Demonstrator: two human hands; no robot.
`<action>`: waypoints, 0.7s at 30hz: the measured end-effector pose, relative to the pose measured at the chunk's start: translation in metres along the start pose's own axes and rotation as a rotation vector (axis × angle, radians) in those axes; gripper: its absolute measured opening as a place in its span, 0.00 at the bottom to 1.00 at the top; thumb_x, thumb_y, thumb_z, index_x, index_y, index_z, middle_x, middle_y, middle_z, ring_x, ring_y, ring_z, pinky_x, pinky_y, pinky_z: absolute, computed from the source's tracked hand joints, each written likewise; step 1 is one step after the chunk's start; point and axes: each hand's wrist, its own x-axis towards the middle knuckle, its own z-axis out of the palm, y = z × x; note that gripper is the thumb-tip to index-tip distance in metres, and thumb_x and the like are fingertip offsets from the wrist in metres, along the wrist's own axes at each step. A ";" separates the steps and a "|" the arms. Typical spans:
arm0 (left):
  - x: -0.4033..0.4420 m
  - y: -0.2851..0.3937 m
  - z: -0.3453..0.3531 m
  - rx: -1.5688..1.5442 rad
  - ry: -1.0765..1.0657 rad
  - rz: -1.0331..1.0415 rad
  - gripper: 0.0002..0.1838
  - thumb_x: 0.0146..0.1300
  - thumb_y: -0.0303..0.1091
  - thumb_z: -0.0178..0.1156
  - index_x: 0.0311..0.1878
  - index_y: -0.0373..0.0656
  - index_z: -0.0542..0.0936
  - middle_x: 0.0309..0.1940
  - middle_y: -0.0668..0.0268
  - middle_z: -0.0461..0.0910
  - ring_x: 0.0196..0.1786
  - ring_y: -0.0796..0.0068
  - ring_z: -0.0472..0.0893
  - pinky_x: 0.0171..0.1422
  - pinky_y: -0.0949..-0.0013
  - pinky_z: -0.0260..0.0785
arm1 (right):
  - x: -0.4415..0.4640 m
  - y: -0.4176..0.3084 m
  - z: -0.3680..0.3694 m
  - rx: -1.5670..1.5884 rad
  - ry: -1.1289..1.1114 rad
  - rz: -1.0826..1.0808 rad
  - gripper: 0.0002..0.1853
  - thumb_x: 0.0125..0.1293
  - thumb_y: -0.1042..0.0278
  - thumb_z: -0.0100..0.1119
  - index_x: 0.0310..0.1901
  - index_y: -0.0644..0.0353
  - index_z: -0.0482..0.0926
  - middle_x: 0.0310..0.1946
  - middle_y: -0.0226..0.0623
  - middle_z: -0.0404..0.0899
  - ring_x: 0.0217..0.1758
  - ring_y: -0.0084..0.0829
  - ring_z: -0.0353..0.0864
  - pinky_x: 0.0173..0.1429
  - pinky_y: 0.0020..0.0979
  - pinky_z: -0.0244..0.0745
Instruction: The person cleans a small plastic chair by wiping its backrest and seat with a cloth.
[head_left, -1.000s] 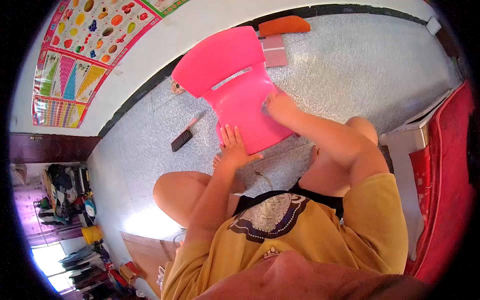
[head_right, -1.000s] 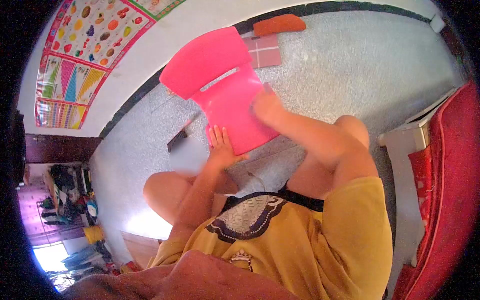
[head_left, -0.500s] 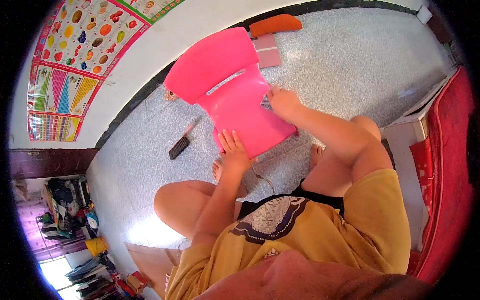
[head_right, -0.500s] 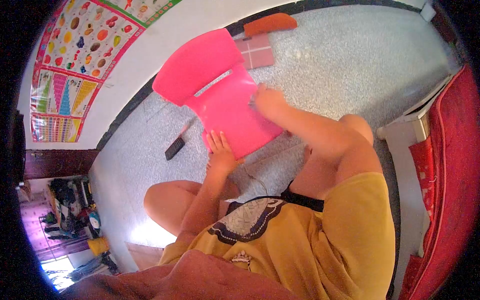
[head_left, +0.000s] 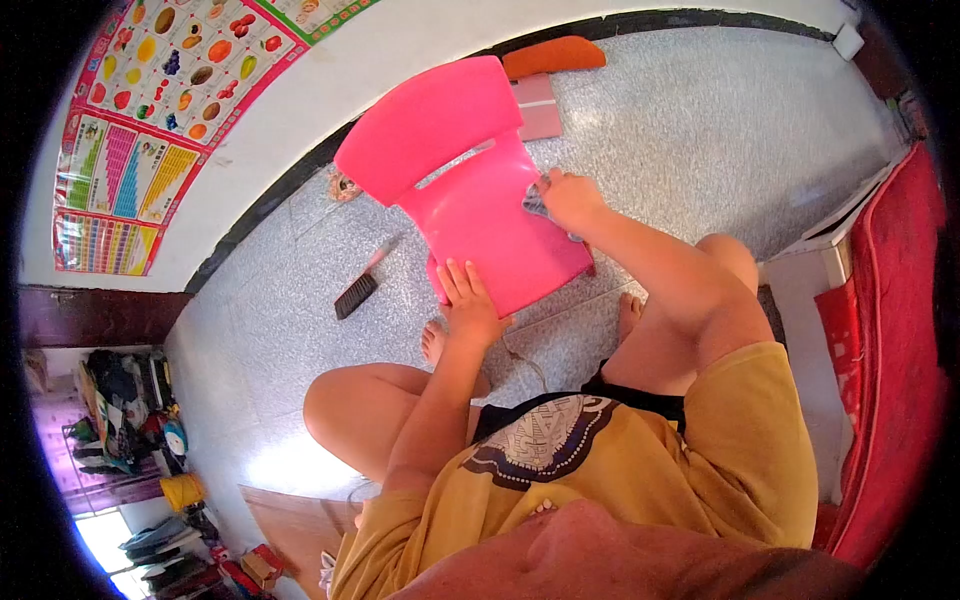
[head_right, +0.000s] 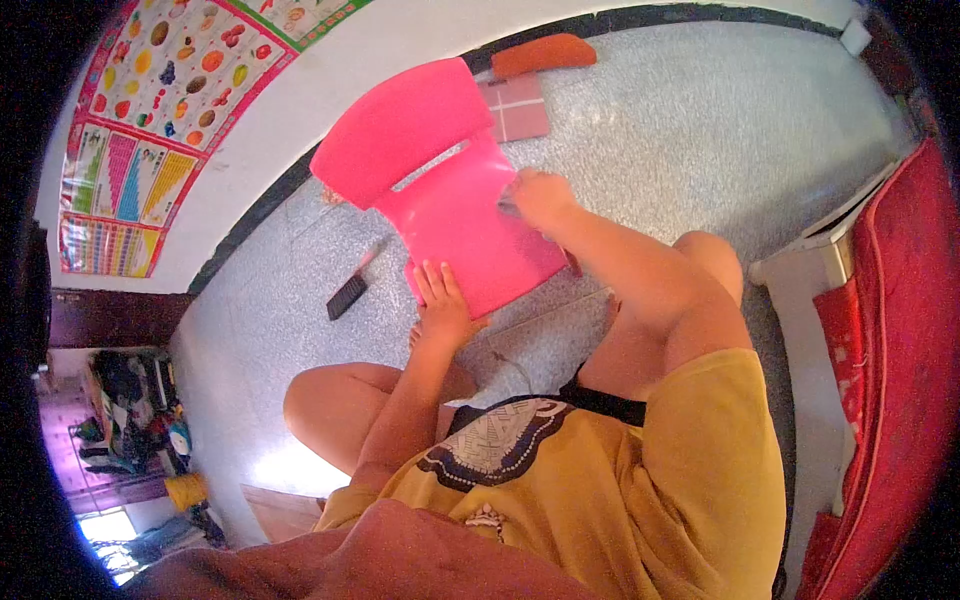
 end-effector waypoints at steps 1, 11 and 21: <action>0.000 0.001 -0.001 0.001 0.003 -0.002 0.78 0.46 0.60 0.83 0.84 0.31 0.38 0.85 0.37 0.26 0.87 0.31 0.28 0.78 0.26 0.58 | 0.002 -0.001 0.001 0.033 -0.019 0.030 0.19 0.68 0.69 0.57 0.60 0.62 0.80 0.49 0.47 0.81 0.50 0.45 0.88 0.45 0.45 0.86; -0.001 0.000 0.001 0.004 0.023 0.007 0.78 0.46 0.58 0.84 0.84 0.31 0.39 0.85 0.36 0.27 0.87 0.30 0.29 0.79 0.28 0.58 | -0.034 -0.056 0.009 0.090 -0.087 -0.411 0.18 0.70 0.66 0.56 0.58 0.56 0.82 0.51 0.47 0.81 0.49 0.43 0.88 0.46 0.44 0.86; 0.000 0.003 -0.003 0.027 -0.009 -0.022 0.78 0.48 0.61 0.82 0.84 0.31 0.38 0.85 0.37 0.25 0.87 0.32 0.28 0.78 0.30 0.59 | 0.001 -0.014 -0.015 0.118 -0.139 0.087 0.16 0.76 0.66 0.51 0.60 0.59 0.80 0.50 0.46 0.82 0.49 0.45 0.88 0.46 0.46 0.86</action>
